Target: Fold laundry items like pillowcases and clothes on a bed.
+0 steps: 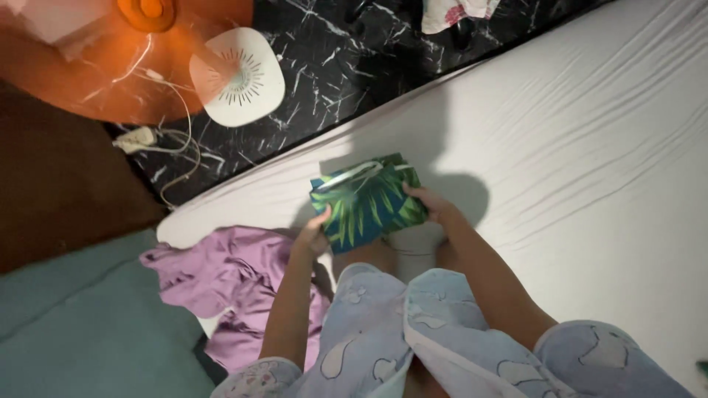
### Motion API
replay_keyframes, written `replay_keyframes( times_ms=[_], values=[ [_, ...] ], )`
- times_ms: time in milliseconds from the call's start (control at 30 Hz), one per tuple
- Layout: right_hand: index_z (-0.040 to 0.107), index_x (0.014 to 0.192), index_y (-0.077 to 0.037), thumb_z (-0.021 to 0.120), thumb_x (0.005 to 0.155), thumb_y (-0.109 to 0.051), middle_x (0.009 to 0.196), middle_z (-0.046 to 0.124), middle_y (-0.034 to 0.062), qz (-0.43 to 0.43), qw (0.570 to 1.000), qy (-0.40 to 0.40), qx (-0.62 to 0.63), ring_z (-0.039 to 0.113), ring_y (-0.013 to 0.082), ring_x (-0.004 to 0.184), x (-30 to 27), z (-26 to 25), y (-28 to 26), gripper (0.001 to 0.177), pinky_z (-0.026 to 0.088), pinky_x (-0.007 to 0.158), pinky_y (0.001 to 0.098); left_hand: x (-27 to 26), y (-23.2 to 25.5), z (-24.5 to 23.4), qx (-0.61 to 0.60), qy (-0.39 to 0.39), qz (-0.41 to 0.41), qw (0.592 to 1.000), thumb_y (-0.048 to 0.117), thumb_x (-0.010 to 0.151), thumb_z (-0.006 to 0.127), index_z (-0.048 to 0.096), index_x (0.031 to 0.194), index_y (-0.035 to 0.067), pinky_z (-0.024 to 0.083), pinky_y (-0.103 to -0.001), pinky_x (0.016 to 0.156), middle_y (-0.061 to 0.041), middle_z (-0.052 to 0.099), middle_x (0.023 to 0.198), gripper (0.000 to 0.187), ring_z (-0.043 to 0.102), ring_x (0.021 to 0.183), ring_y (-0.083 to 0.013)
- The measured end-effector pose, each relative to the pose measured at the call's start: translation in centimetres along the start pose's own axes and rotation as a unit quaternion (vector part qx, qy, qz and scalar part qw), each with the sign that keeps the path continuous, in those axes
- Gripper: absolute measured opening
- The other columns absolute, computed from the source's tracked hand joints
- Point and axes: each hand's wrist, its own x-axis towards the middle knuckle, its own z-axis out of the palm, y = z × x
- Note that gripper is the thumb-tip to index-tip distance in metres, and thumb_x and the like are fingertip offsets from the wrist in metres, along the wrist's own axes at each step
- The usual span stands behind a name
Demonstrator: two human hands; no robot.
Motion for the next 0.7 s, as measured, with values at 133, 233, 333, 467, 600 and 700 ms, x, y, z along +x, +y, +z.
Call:
replay_keyframes(
  times_ms=[133,233,333,467,600,700],
  values=[
    [0.059,0.133,-0.001,0.069,0.093,-0.038,0.116,0.071,0.0143,-0.106,0.990,0.084,0.031,0.069,0.0278,0.101,-1.4,3.4,-0.2,0.055,0.058,0.089,0.0471,1.0,3.1,1.6,0.006,0.002,-0.014,1.000,0.053,0.091,0.066,0.062,0.132,0.008,0.055,-0.047,0.095,-0.010,0.071,0.121,0.061,0.068,0.109,-0.0288],
    [0.060,0.137,-0.002,0.065,0.098,-0.033,0.122,0.069,0.0158,-0.194,0.935,0.264,-0.137,0.068,0.0287,0.108,0.2,1.8,2.5,0.050,0.056,0.094,0.0457,2.8,4.5,2.5,0.050,-0.049,-0.016,0.997,0.057,0.095,0.060,0.058,0.137,0.008,0.054,-0.047,0.097,-0.010,0.070,0.125,0.066,0.067,0.112,-0.0272],
    [0.060,0.139,-0.004,0.059,0.104,-0.030,0.131,0.067,0.0170,-0.289,0.763,0.463,-0.346,0.066,0.0303,0.117,0.2,2.8,4.3,0.044,0.053,0.102,0.0416,3.7,5.4,7.7,0.083,-0.088,-0.020,0.992,0.053,0.097,0.057,0.052,0.143,0.008,0.054,-0.045,0.100,-0.010,0.067,0.131,0.065,0.067,0.116,-0.0257],
    [0.052,0.149,-0.005,0.047,0.109,-0.031,0.151,0.057,0.0159,-0.536,0.752,0.285,-0.256,0.054,0.0305,0.138,-4.8,12.7,3.0,0.048,0.040,0.118,0.0392,6.3,2.9,11.1,0.187,-0.112,0.002,0.976,0.045,0.101,0.056,0.046,0.147,0.008,0.054,-0.044,0.099,-0.008,0.062,0.134,0.060,0.063,0.120,-0.0240],
    [0.051,0.148,-0.002,0.041,0.118,-0.039,0.165,0.041,0.0188,-0.664,0.648,0.203,-0.314,0.033,0.0364,0.157,-5.4,12.7,2.5,0.049,0.017,0.131,0.0446,8.3,0.8,15.4,0.288,-0.143,-0.019,0.947,0.046,0.100,0.057,0.047,0.147,0.011,0.053,-0.039,0.100,-0.004,0.061,0.135,0.060,0.061,0.121,-0.0206],
    [0.045,0.152,0.000,0.032,0.112,-0.048,0.157,0.049,0.0142,-0.571,0.747,0.296,-0.168,0.045,0.0291,0.146,-3.5,2.2,4.9,0.064,0.032,0.122,0.0408,6.4,-0.6,21.8,0.351,-0.083,-0.111,0.926,0.058,0.097,0.053,0.051,0.144,0.006,0.055,-0.040,0.097,-0.007,0.066,0.130,0.071,0.065,0.117,-0.0226]
  ],
)
